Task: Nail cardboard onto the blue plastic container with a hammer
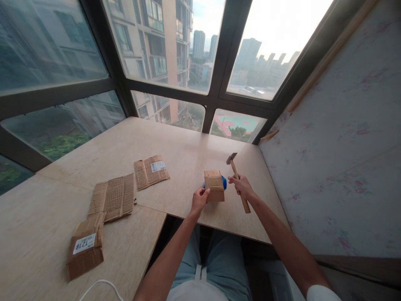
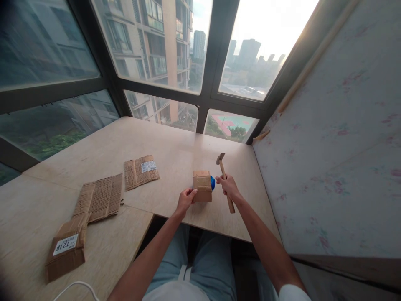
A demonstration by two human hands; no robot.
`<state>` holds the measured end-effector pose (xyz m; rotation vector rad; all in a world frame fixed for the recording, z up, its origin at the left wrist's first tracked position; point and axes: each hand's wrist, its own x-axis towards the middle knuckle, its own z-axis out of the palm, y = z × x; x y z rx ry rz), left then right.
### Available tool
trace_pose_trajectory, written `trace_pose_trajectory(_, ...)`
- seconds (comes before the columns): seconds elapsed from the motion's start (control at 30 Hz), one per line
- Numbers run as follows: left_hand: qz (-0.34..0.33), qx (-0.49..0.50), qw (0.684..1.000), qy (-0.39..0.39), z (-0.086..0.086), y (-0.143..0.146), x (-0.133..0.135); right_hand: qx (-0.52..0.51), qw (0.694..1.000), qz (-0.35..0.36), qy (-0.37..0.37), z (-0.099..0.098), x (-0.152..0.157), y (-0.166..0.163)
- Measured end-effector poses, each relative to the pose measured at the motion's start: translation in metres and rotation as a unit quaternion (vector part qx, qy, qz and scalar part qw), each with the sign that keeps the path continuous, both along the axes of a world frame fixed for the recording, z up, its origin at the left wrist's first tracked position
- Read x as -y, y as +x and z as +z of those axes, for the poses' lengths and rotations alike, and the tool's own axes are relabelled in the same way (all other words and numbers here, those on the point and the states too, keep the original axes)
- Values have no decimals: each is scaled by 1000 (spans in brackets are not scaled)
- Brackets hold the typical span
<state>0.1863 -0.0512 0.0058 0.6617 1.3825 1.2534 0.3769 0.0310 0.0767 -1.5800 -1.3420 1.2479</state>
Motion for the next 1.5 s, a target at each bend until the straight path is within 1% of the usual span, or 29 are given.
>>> trace_pose_trajectory(0.27,-30,-4,999,41,2,7,6,-24,1000,-8,-6,-1,27,13)
trace_pose_trajectory(0.47,-30,-19,999,-3,-3,10,11,-38,999,-16,-27,-11,39,16)
trace_pose_trajectory(0.63,-30,-23,999,-11,-4,9,11,-40,998,-14,-39,-18,44,17)
trace_pose_trajectory(0.73,-30,-20,999,-9,-5,8,9,-43,998,-11,-33,-17,47,17)
trace_pose_trajectory(0.9,-25,-20,999,-7,-3,7,4,-48,999,-5,-8,-8,55,18)
trace_pose_trajectory(1.0,-7,-34,999,9,0,0,9,-59,998,-1,8,-3,66,18)
trace_pose_trajectory(1.1,62,-97,993,36,1,-27,24,-90,996,-9,28,-2,87,19)
trace_pose_trajectory(1.2,165,-204,964,37,-2,-77,51,-119,992,-25,18,-8,114,20)
trace_pose_trajectory(1.27,221,-287,932,9,-3,-118,74,-138,990,-31,7,-14,132,20)
trace_pose_trajectory(1.3,241,-335,911,-14,-3,-139,87,-145,989,-32,3,-17,139,20)
trace_pose_trajectory(1.33,249,-385,888,-44,-3,-158,101,-148,988,-30,-4,-20,146,20)
trace_pose_trajectory(1.4,238,-486,834,-112,-3,-189,127,-151,988,-30,-15,-24,158,18)
trace_pose_trajectory(1.47,208,-568,778,-169,-3,-209,148,-156,987,-32,-23,-26,167,16)
trace_pose_trajectory(1.5,190,-595,757,-191,-4,-215,156,-159,986,-34,-26,-26,170,14)
